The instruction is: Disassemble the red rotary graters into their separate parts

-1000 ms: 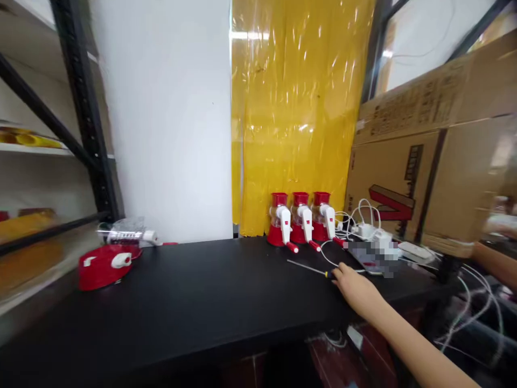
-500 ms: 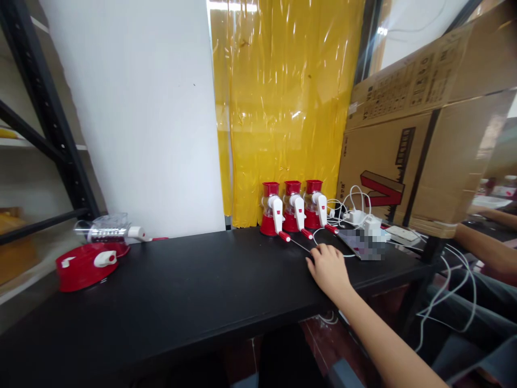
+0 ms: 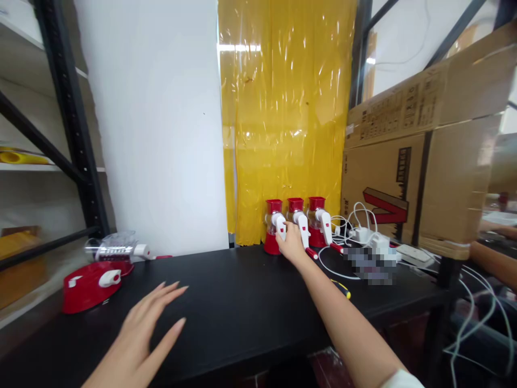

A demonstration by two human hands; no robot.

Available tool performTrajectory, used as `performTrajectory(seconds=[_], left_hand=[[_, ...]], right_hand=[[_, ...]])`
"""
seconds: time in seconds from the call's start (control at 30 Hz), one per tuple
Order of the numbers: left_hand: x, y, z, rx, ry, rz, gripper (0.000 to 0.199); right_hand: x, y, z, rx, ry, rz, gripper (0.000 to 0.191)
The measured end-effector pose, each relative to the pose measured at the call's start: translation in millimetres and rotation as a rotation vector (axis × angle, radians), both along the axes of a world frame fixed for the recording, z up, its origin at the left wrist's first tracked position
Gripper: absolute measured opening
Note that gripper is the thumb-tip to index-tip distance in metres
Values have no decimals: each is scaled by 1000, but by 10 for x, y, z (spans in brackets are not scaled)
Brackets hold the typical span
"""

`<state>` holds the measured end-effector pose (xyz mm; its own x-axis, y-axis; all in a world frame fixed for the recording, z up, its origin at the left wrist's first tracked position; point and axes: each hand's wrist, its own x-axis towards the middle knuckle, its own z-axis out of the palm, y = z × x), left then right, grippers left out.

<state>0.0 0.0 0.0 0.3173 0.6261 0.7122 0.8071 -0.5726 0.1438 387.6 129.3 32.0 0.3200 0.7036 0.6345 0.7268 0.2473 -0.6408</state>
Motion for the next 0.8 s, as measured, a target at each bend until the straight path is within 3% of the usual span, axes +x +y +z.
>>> performTrajectory(seconds=[0.07,0.17,0.27,0.43,0.57,0.7,0.8], left_hand=[[284,233,161,-75,28,-36,43],[583,666,266,-148,50,-89,37],[744,1145,261,-181,78,-148,34],[999,1794,171,-183,97,-122,37],[1108,1975,9,-148,62,-108,35],[1036,1932,-163,-74,32,-110,34],[974,1883,-209,-62,41,-109,33]], right_hand=[[55,258,33,-43,69,0,52],[141,544,-21,-117,167,26,57],[192,699,-160,-187,245,67,56],[259,748,-347,-223,278,132,62],[302,734,-404,-234,274,191,68],[271,709,-443,-253,262,196,60],[222,673,-454,-254,252,189,53]])
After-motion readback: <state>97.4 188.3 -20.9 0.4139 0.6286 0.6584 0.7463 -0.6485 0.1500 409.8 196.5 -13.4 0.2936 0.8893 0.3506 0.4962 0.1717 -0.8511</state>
